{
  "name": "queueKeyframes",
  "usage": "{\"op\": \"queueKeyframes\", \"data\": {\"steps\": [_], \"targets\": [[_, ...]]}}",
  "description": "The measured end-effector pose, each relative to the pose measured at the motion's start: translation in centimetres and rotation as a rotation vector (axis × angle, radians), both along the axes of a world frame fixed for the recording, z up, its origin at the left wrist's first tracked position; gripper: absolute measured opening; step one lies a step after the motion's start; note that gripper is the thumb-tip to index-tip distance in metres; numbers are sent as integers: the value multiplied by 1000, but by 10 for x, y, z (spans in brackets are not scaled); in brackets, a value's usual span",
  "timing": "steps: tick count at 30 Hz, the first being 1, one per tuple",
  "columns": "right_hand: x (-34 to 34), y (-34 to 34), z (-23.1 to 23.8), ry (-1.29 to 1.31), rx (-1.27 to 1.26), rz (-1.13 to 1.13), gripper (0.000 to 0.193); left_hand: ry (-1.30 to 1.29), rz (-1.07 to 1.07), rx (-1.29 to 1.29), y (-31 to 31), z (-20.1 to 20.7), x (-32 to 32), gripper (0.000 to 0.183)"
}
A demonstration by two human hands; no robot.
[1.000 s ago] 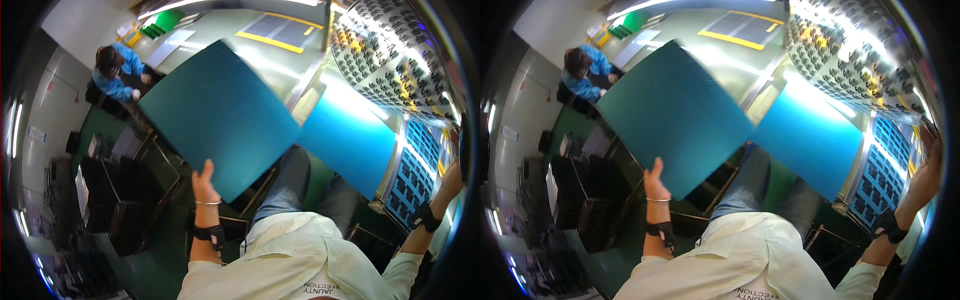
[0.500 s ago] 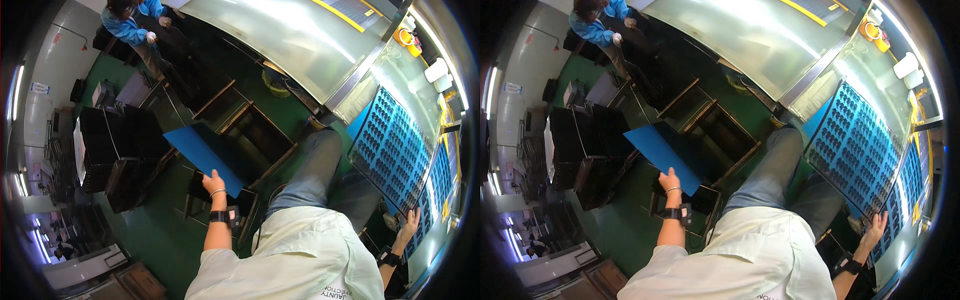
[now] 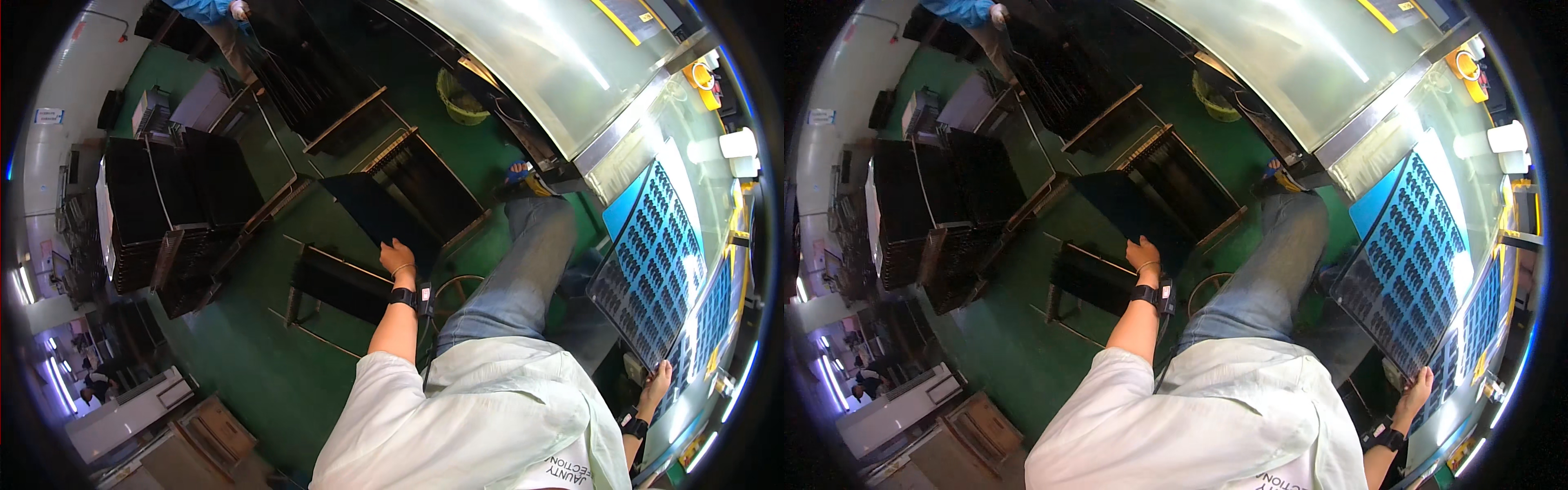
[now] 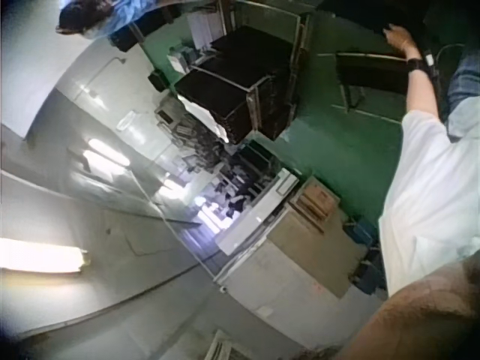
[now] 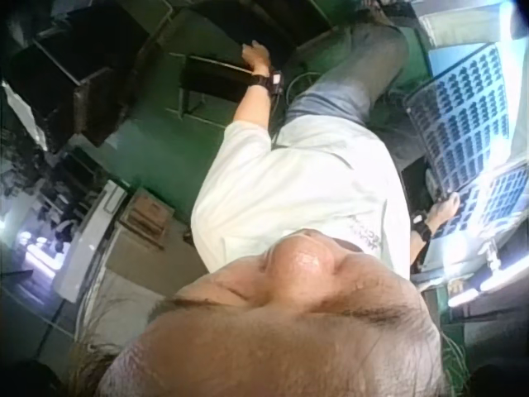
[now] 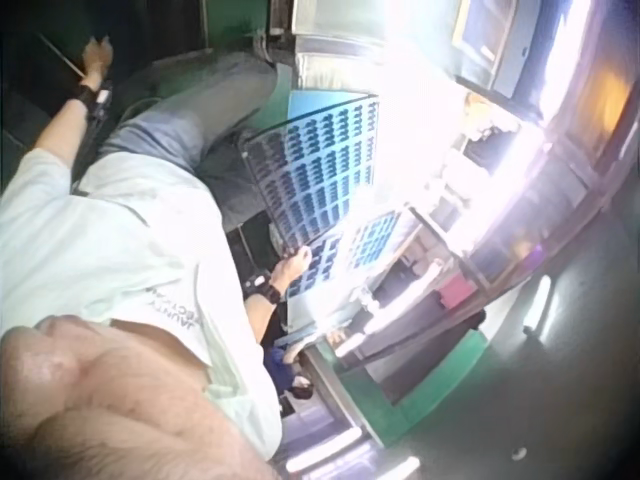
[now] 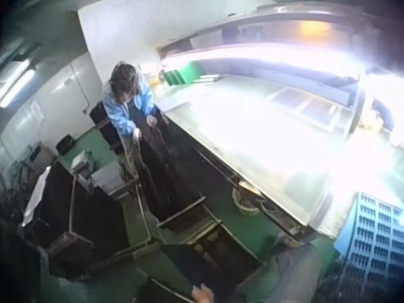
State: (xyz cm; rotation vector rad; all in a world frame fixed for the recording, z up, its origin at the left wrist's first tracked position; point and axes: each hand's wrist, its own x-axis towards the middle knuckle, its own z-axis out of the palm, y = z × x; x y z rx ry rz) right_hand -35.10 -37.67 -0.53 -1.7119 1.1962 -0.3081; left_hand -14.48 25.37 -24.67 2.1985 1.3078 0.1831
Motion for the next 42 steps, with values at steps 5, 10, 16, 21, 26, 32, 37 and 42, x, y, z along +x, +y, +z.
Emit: {"op": "queueKeyframes", "data": {"steps": [5, 10, 16, 21, 26, 32, 37, 42], "targets": [[10, 13, 3, -1, -29, -19, 13, 37, -24, -28, -4, -8, 6, 41], [9, 11, 5, 21, -64, -38, 13, 28, -19, -31, -14, -2, 11, 38], [6, 4, 2, 74, -95, 7, 14, 40, -25, -9, -18, -4, 17, 36], [9, 9, -1, 76, -121, -44, 14, 37, -20, -24, -21, -3, 13, 36], [7, 5, -2, 51, -98, -40, 13, 27, -13, -27, -23, 0, 13, 35], [2, -5, -7, 51, -93, -23, 15, 43, -12, -71, -23, 3, 26, 36], [5, -1, -8, 62, -126, -51, 15, 88, -65, -45, -13, -9, 44, 33], [9, 14, 1, 77, -120, -92, 15, 300, -230, -326, -17, -8, 74, 53]]}}
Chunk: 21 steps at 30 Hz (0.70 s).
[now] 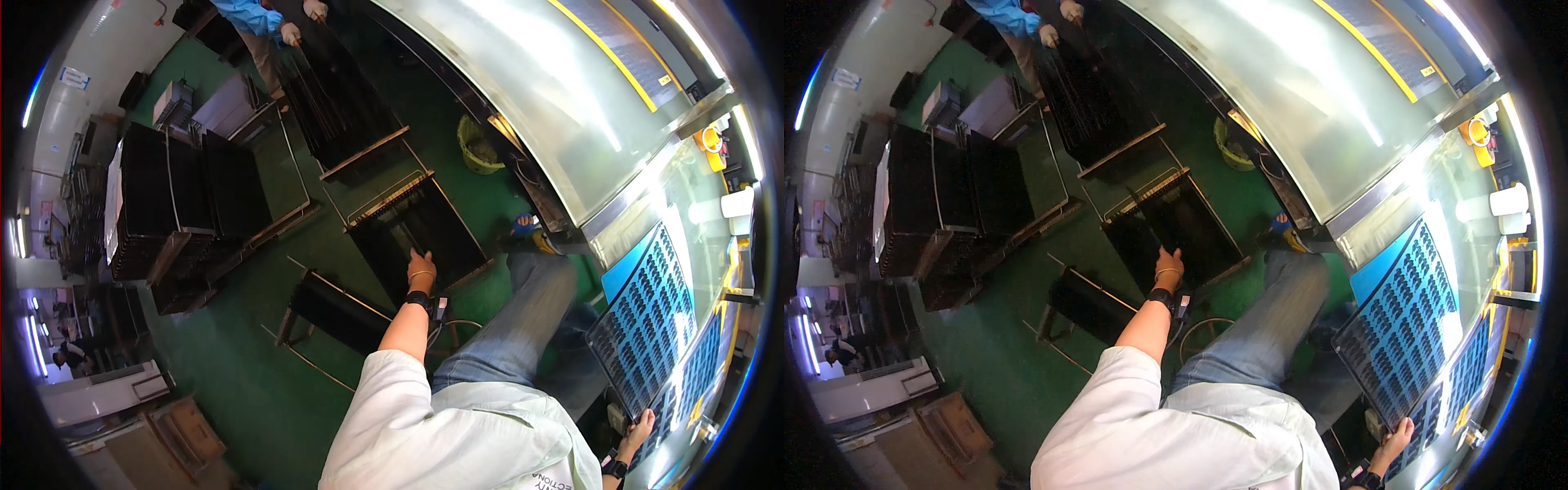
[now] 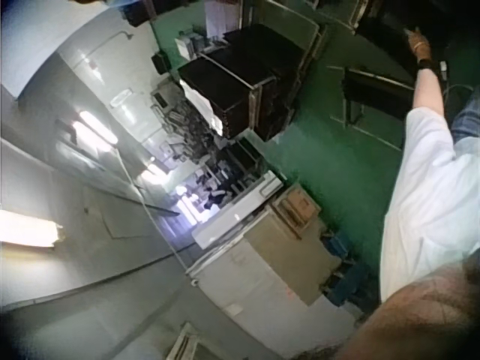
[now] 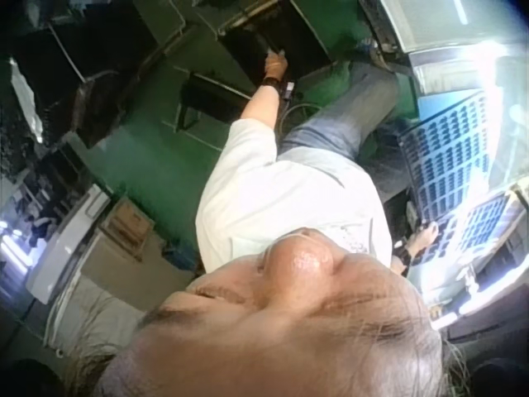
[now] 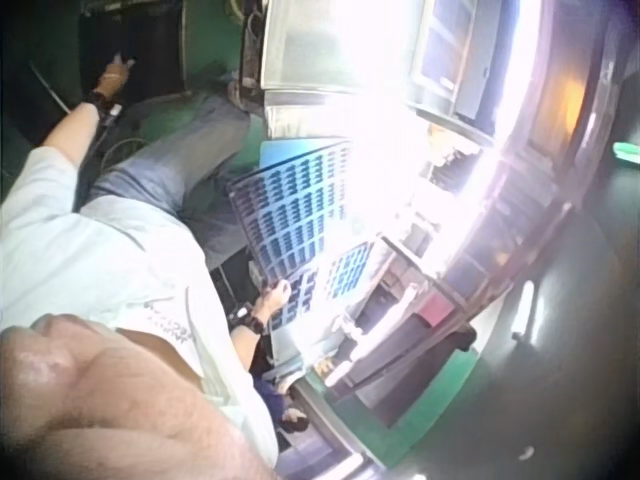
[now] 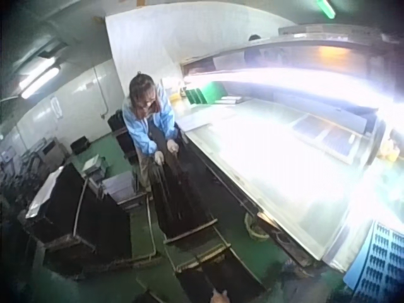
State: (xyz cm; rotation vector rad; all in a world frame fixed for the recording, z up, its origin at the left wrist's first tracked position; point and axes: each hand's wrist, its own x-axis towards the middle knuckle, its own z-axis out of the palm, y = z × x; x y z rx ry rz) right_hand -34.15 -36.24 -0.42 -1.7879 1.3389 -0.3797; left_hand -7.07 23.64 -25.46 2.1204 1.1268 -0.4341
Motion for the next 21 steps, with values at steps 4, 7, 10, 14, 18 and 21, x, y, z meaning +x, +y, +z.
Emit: {"op": "queueKeyframes", "data": {"steps": [4, 7, 10, 14, 18, 21], "targets": [[2, -3, -11, -38, -3, 33, 14, -41, 9, 94, 12, -44, -26, 68], [-6, 3, -8, -102, 80, 1, 14, -48, 1, 238, -8, -24, -25, 68], [-10, 20, 3, -138, 84, 3, 17, -252, -186, -115, -31, 34, -17, 53], [-7, 44, 23, -159, 263, 42, 13, -342, -351, -857, -88, 156, -26, 42], [-17, 51, 14, -244, 306, 86, 16, -317, -611, -1070, -135, 224, -33, 38], [-15, 84, 23, -189, 203, 127, 16, -231, -580, -1142, -170, 236, -25, 33]]}}
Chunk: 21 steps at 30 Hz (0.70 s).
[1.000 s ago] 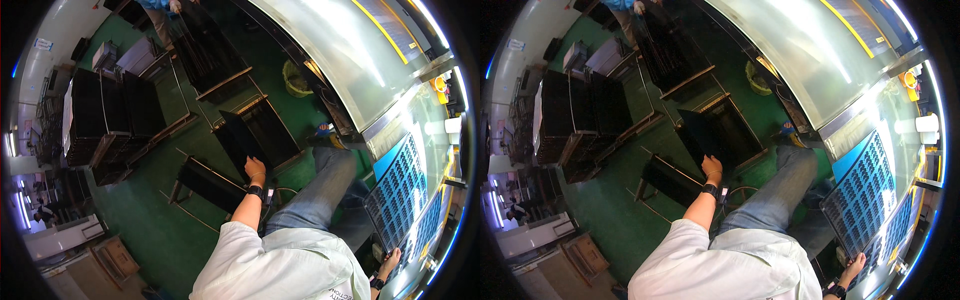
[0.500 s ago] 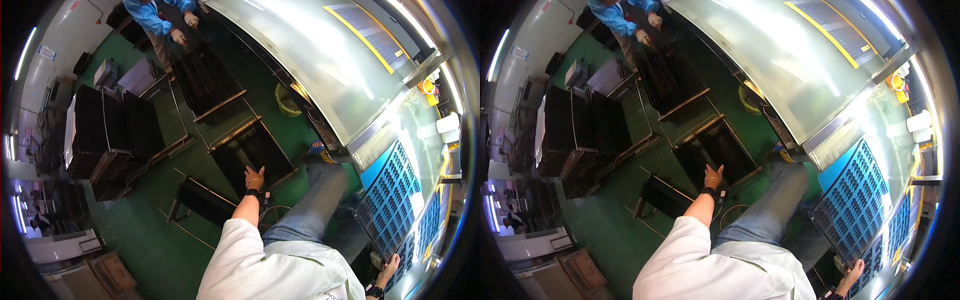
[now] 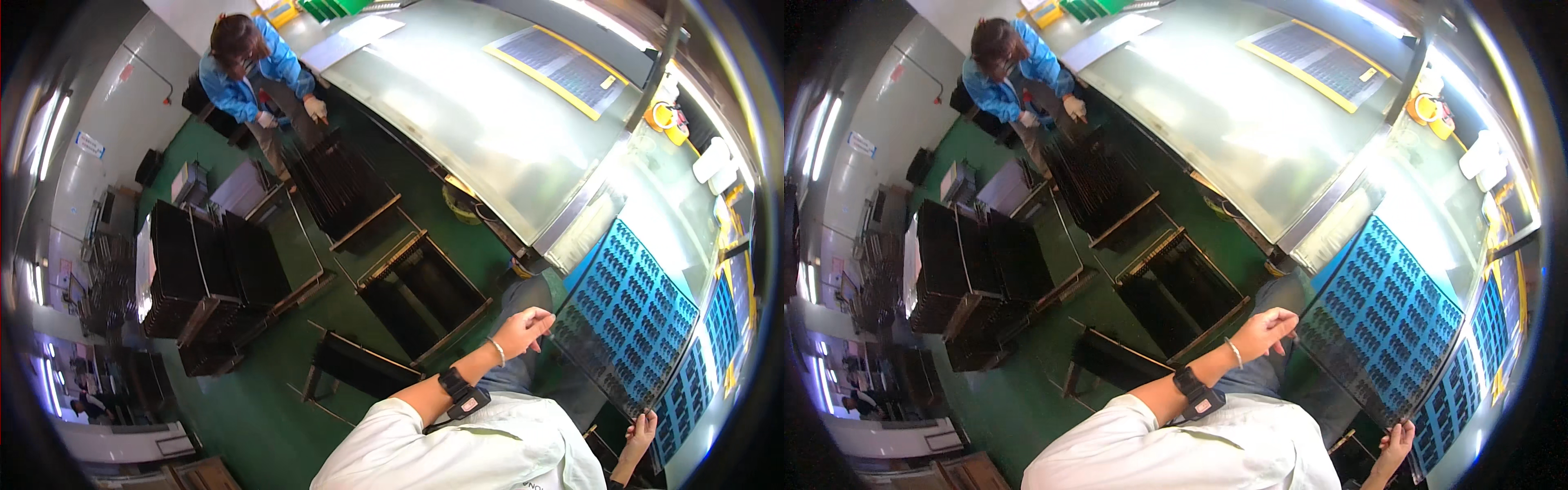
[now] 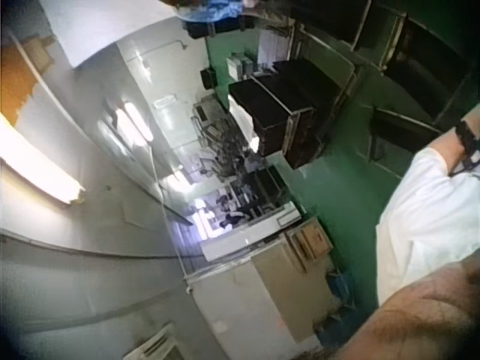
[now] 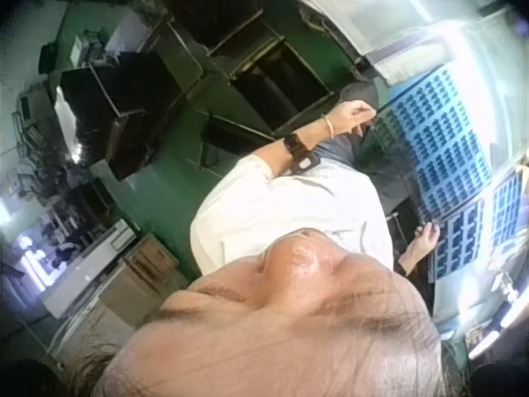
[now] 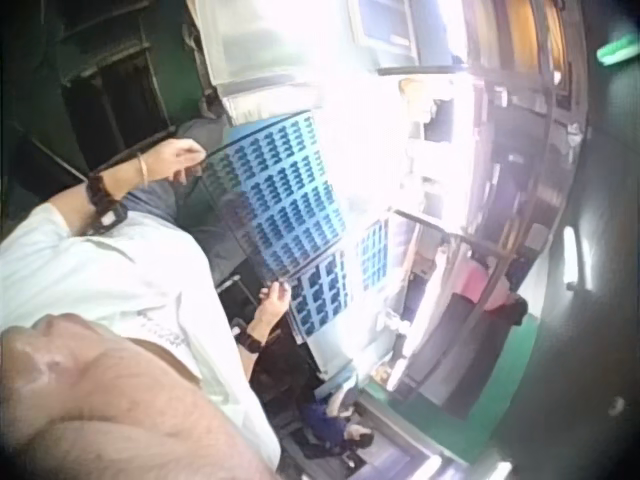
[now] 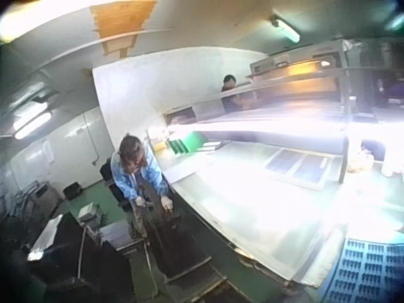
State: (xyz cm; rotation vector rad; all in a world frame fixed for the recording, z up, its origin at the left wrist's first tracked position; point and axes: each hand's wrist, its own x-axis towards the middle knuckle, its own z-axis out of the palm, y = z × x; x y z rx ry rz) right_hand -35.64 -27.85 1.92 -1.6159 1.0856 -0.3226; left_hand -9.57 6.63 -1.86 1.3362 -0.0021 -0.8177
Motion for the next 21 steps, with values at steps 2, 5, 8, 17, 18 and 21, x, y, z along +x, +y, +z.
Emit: {"op": "queueKeyframes", "data": {"steps": [2, 5, 8, 17, 18, 21], "targets": [[1, 13, -4, -9, 11, 1, 16, -100, 17, -30, -16, -8, 0, 24], [-3, 31, -10, -50, 39, -33, 16, -206, -60, 66, -26, 22, 7, 17], [-3, 46, -5, -165, 118, -87, 17, -597, -113, 174, -43, 56, 34, 16], [50, 41, 15, -201, 86, -56, 16, -517, -207, 300, -93, 20, 111, 22], [45, 39, 13, -205, 112, -75, 16, -503, -194, 286, -97, 20, 107, 21], [36, 39, -2, -261, 167, -106, 18, -391, -194, 238, -93, 22, 100, 21]]}}
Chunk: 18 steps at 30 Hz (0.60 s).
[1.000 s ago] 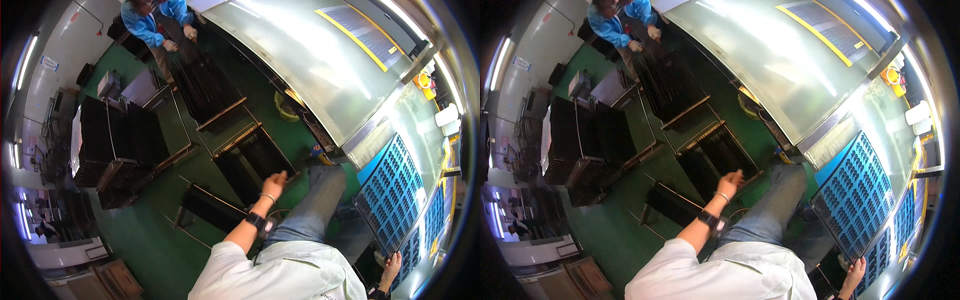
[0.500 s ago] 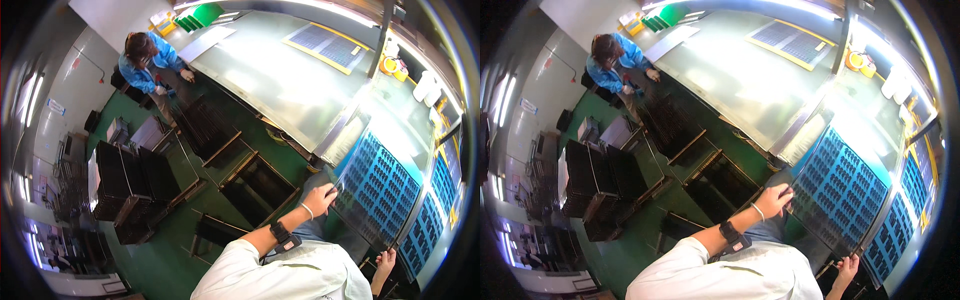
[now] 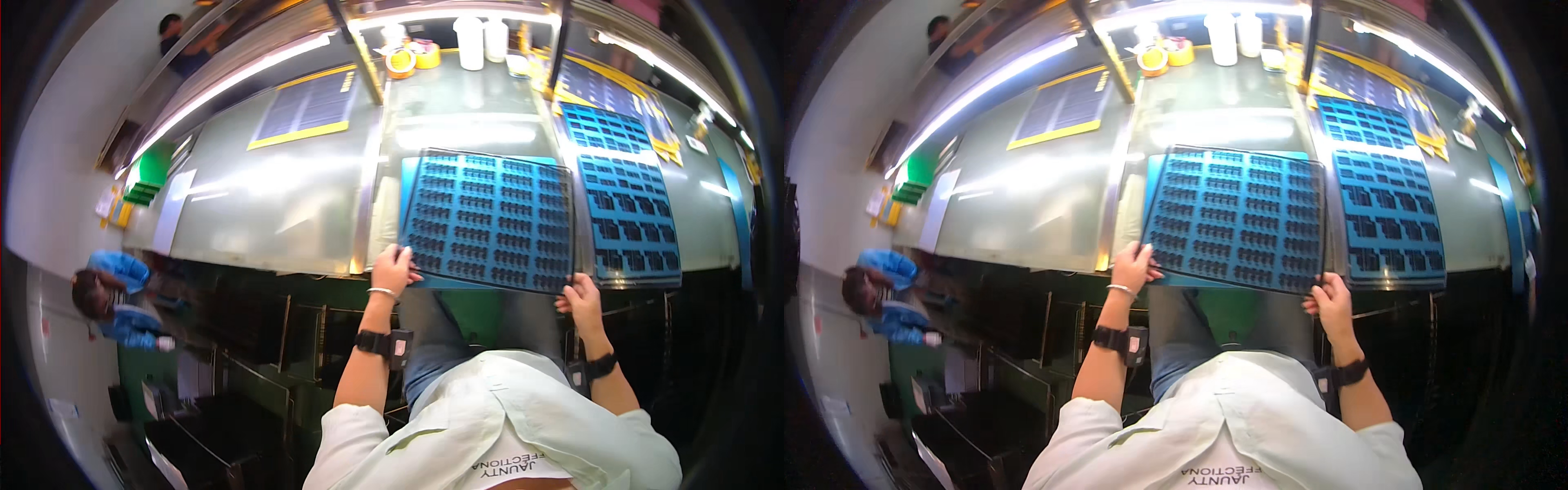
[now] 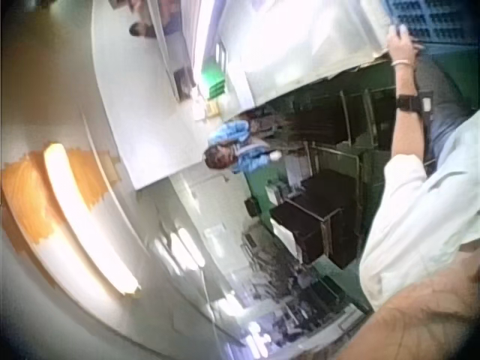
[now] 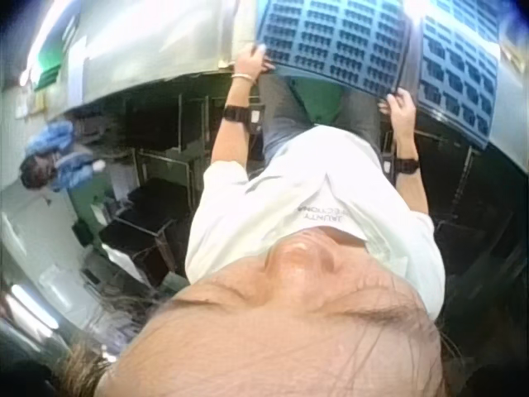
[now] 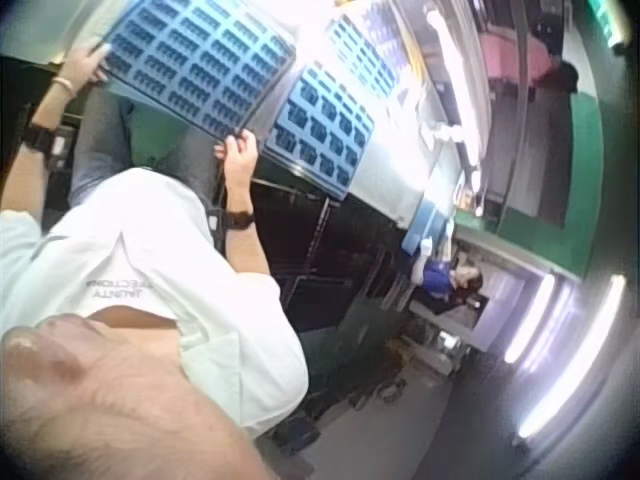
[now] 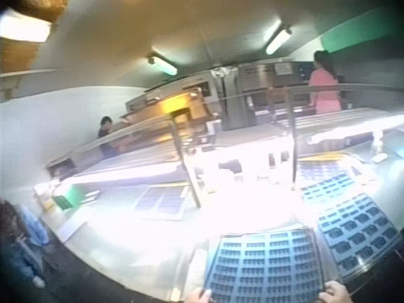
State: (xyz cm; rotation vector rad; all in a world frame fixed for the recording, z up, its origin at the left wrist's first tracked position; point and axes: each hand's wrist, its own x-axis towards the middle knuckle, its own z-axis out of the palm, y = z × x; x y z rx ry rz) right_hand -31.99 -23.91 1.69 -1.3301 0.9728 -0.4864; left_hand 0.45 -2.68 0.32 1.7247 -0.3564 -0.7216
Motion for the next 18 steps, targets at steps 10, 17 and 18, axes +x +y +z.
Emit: {"op": "queueKeyframes", "data": {"steps": [10, 17, 18], "targets": [[36, -42, 16, 80, -256, 74, 5, -123, 266, -93, 11, -16, -19, 19], [23, -37, 17, 155, -293, 49, 8, -37, 315, -111, 33, 0, -47, 21], [21, -36, 14, 185, -321, 54, 9, -43, 325, -118, 34, -1, -48, 18]]}}
